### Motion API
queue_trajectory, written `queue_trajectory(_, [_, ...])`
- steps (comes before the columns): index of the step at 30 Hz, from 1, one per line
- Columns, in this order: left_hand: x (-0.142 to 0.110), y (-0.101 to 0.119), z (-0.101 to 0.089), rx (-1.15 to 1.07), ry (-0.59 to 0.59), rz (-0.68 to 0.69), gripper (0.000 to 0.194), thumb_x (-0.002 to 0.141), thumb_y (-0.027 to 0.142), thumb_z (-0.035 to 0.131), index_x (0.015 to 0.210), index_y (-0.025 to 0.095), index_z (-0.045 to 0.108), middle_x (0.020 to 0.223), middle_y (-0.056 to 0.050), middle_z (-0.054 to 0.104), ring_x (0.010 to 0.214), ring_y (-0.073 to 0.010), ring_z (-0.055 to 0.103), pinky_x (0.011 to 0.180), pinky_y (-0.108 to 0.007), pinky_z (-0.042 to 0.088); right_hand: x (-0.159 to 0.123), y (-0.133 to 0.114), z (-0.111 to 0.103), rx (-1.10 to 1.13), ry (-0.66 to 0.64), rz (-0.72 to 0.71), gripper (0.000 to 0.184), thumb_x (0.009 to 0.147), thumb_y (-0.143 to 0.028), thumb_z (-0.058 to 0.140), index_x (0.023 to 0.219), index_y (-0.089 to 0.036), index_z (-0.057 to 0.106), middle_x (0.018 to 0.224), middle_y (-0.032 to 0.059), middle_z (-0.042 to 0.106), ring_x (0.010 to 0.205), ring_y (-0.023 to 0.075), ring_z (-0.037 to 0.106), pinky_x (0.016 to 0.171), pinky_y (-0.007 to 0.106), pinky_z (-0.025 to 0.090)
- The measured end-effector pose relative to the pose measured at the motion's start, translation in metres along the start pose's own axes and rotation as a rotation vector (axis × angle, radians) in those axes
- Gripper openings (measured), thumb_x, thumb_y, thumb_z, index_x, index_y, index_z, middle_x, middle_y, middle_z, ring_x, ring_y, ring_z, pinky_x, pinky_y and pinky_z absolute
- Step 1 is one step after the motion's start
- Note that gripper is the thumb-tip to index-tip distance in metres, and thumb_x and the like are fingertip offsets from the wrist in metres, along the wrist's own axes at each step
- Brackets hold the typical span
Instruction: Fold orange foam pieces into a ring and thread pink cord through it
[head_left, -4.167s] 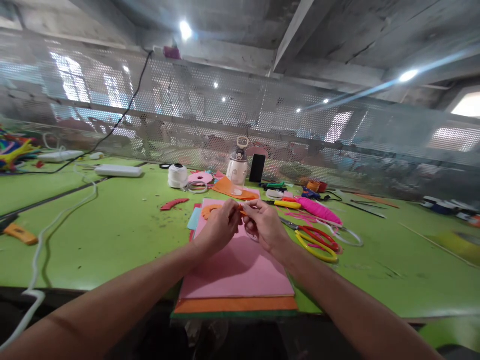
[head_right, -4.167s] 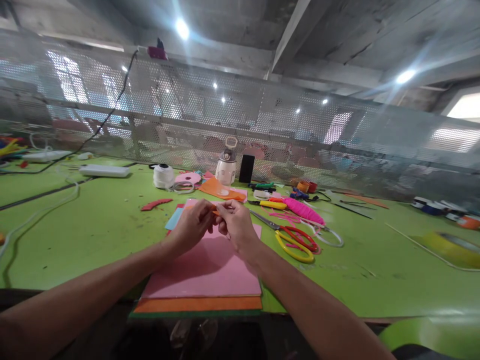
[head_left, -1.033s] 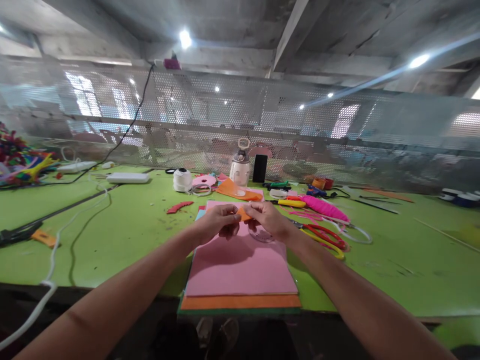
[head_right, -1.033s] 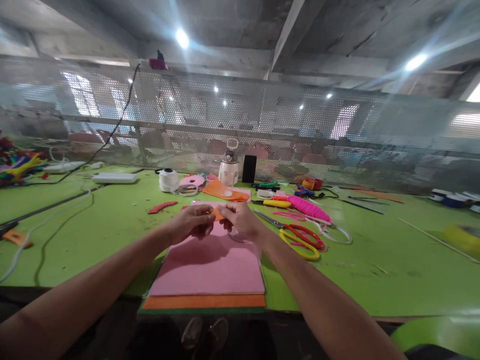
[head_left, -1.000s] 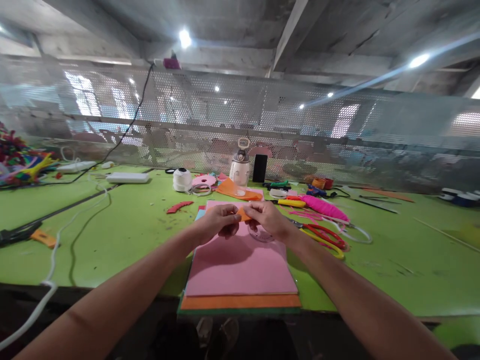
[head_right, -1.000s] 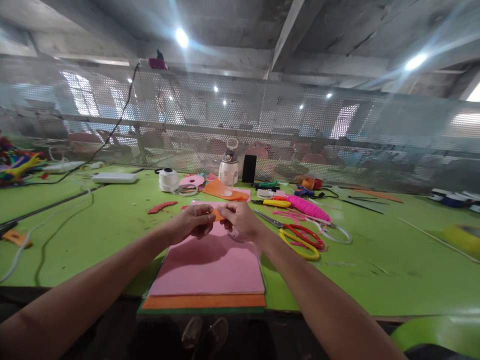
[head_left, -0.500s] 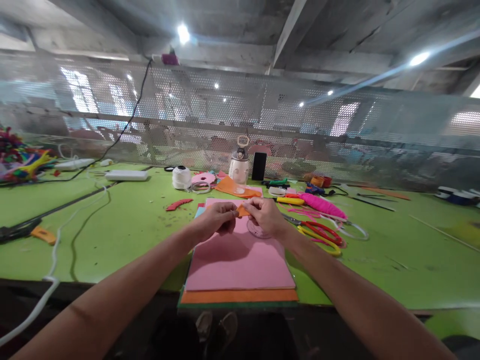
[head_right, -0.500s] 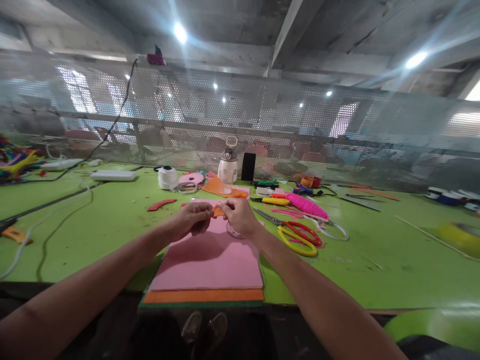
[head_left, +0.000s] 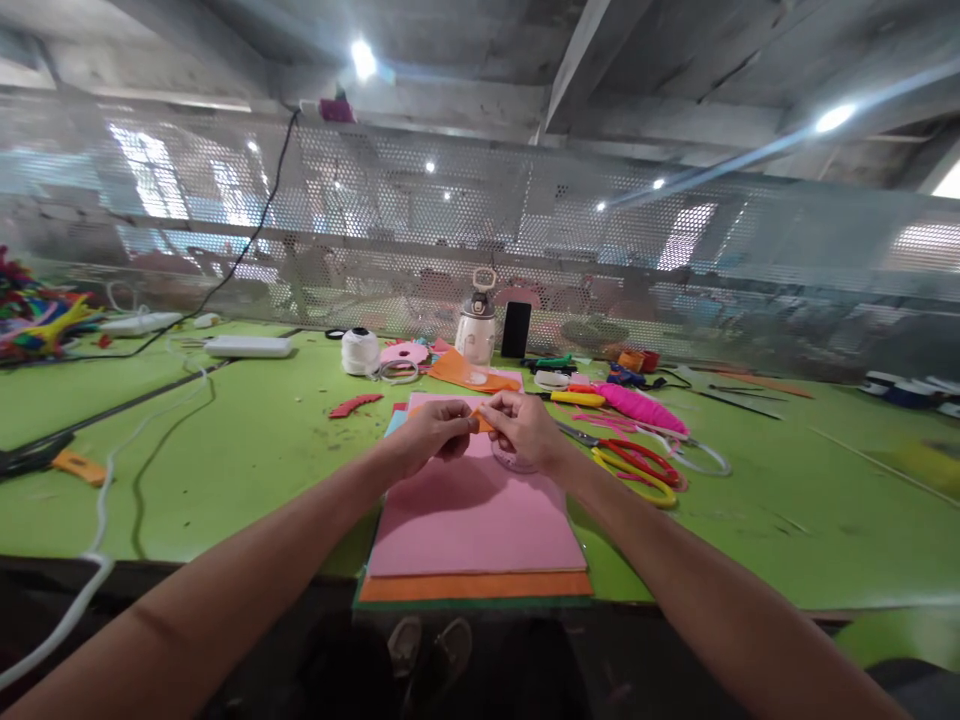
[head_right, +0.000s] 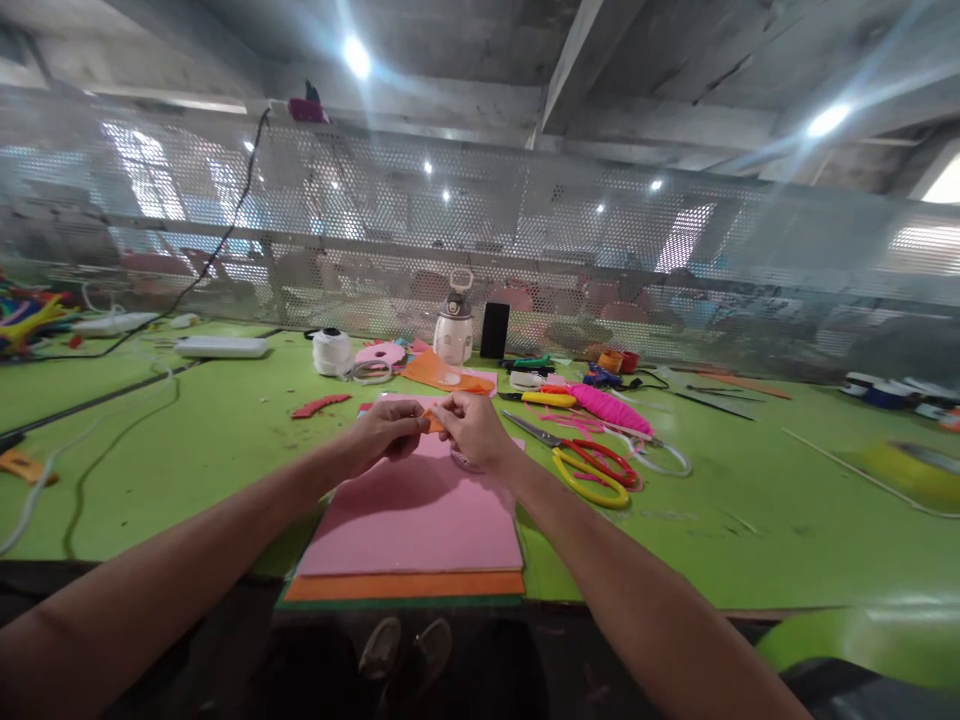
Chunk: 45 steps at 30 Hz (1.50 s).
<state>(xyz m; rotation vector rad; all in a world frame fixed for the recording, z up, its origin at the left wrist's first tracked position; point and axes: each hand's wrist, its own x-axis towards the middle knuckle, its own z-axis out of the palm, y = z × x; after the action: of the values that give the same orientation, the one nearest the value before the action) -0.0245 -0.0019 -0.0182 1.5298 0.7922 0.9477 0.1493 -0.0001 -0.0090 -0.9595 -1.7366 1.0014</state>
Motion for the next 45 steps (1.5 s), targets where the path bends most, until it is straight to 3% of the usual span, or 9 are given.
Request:
queue_trajectory(6, [-0.002,0.004,-0.005,-0.019,-0.06,-0.021,0.031,0.075,0.041,0.07,0.065,0.017,0.052,0.039,0.005,0.048,0.034,-0.0053,0.034,0.037,-0.019,0.019,-0.003,-0.001,0.001,0.062,-0.055,0.009,0.03,0.079,-0.046,0.062,0.073,-0.017,0.053,0.055,-0.006,0.051,0.037,0.0058,0.044,0.037,0.019,0.034])
queue_trajectory(15, [0.006,-0.002,0.0,-0.215,0.176,0.042,0.029,0.066,0.035,0.077,0.066,0.013,0.059,0.059,-0.001,0.059,0.051,-0.0068,0.049,0.049,-0.02,0.035,0.002,0.012,0.015,0.04,0.184,-0.046,0.031,0.083,-0.049,0.054,0.076,-0.019,0.051,0.052,-0.0053,0.052,0.039,0.0083,0.048,0.04,0.021,0.04])
queue_trajectory(22, [0.007,0.0,-0.008,-0.16,0.258,0.069,0.025,0.064,0.03,0.079,0.065,0.012,0.062,0.054,0.001,0.056,0.047,-0.0058,0.045,0.047,-0.019,0.031,-0.003,0.001,0.004,-0.151,-0.018,-0.076,0.018,0.077,-0.033,0.061,0.068,-0.017,0.056,0.053,-0.0033,0.054,0.045,0.0095,0.049,0.045,0.022,0.039])
queue_trajectory(25, [0.008,0.002,-0.01,-0.053,0.215,0.077,0.022,0.065,0.029,0.079,0.066,0.012,0.065,0.051,0.001,0.056,0.045,-0.0053,0.043,0.044,-0.018,0.029,-0.001,0.0,-0.004,-0.281,-0.092,-0.117,0.01,0.075,-0.025,0.061,0.07,-0.016,0.059,0.054,-0.0032,0.053,0.048,0.0103,0.048,0.049,0.023,0.038])
queue_trajectory(30, [0.006,0.001,-0.011,-0.099,0.067,-0.014,0.025,0.069,0.033,0.076,0.069,0.011,0.066,0.056,-0.003,0.061,0.049,-0.0088,0.052,0.046,-0.02,0.035,-0.004,-0.006,-0.004,-0.592,-0.07,-0.267,0.012,0.075,-0.013,0.057,0.064,-0.018,0.054,0.064,0.0007,0.054,0.061,0.0134,0.046,0.06,0.027,0.034])
queue_trajectory(33, [0.006,0.001,-0.011,-0.19,0.029,-0.04,0.029,0.076,0.038,0.07,0.073,0.01,0.066,0.063,-0.005,0.063,0.054,-0.0084,0.055,0.053,-0.021,0.043,-0.01,-0.013,0.002,-0.752,-0.068,-0.352,0.01,0.078,-0.009,0.053,0.073,-0.017,0.056,0.077,0.0065,0.059,0.072,0.0176,0.049,0.068,0.03,0.035])
queue_trajectory(36, [0.007,0.001,-0.012,-0.238,0.024,-0.089,0.02,0.071,0.027,0.073,0.072,0.01,0.064,0.064,-0.004,0.063,0.054,-0.0069,0.055,0.056,-0.02,0.044,-0.016,-0.019,0.004,-0.846,-0.088,-0.39,0.012,0.083,-0.008,0.049,0.085,-0.015,0.059,0.085,0.0101,0.062,0.078,0.0202,0.052,0.073,0.032,0.036])
queue_trajectory(40, [0.008,0.0,-0.015,-0.191,-0.015,-0.147,0.018,0.062,0.018,0.073,0.076,0.011,0.063,0.069,-0.004,0.064,0.057,-0.0081,0.057,0.058,-0.021,0.046,-0.022,-0.026,0.002,-1.065,-0.21,-0.44,0.02,0.088,-0.006,0.045,0.1,-0.012,0.06,0.093,0.0112,0.064,0.082,0.0197,0.056,0.071,0.03,0.037])
queue_trajectory(45, [0.01,-0.01,-0.015,-0.002,-0.059,-0.176,0.017,0.062,0.016,0.067,0.078,0.014,0.06,0.057,0.001,0.059,0.047,-0.0083,0.05,0.046,-0.02,0.038,-0.028,-0.031,0.006,-1.295,-0.379,-0.507,0.018,0.086,-0.007,0.051,0.099,-0.014,0.061,0.095,0.0096,0.063,0.08,0.0191,0.057,0.066,0.03,0.037])
